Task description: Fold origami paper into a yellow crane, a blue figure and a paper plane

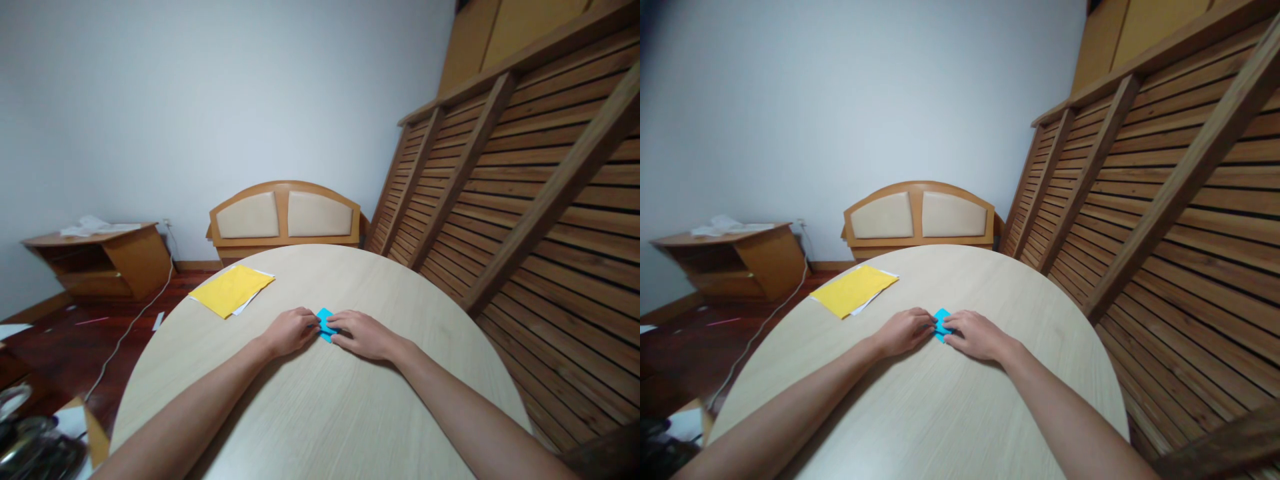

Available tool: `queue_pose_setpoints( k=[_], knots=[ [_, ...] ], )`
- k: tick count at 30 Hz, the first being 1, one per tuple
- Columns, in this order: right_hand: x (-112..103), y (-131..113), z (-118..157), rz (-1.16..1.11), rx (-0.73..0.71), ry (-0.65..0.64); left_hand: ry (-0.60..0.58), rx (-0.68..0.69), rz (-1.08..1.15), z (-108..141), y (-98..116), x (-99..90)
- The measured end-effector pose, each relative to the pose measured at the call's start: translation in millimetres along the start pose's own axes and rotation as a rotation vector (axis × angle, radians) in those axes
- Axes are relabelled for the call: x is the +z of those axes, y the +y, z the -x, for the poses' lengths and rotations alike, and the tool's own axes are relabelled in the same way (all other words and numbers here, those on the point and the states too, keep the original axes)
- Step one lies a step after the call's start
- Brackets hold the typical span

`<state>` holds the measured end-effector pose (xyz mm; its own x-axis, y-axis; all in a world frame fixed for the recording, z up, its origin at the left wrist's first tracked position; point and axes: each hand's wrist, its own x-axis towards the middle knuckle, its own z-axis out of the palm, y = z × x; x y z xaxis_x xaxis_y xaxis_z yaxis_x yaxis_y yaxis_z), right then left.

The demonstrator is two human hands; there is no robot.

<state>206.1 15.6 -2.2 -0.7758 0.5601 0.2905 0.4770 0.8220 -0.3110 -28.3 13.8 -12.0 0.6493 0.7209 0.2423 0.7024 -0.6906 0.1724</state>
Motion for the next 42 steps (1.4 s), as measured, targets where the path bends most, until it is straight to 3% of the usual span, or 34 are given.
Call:
queue_pose_setpoints(
  k=[8,14,25,31,42],
  knots=[
    [4,8,0,0.027,0.034,0.038,-0.024,0.002,-0.078,0,3,-3.4],
    [0,7,-1,-0.025,0.124,0.055,-0.002,-0.045,-0.003,-1,4,-4.4],
    [10,11,-4,-0.194,0.325,0.208,0.099,-0.273,0.07,-3,6,3.4],
    [15,14,-6,-0.112,0.252,0.249,0.11,-0.291,0.009,-4,11,5.7],
    [13,10,-8,0.057,0.101,0.103,0.112,-0.168,-0.039,-3,8,10.8]
  ],
)
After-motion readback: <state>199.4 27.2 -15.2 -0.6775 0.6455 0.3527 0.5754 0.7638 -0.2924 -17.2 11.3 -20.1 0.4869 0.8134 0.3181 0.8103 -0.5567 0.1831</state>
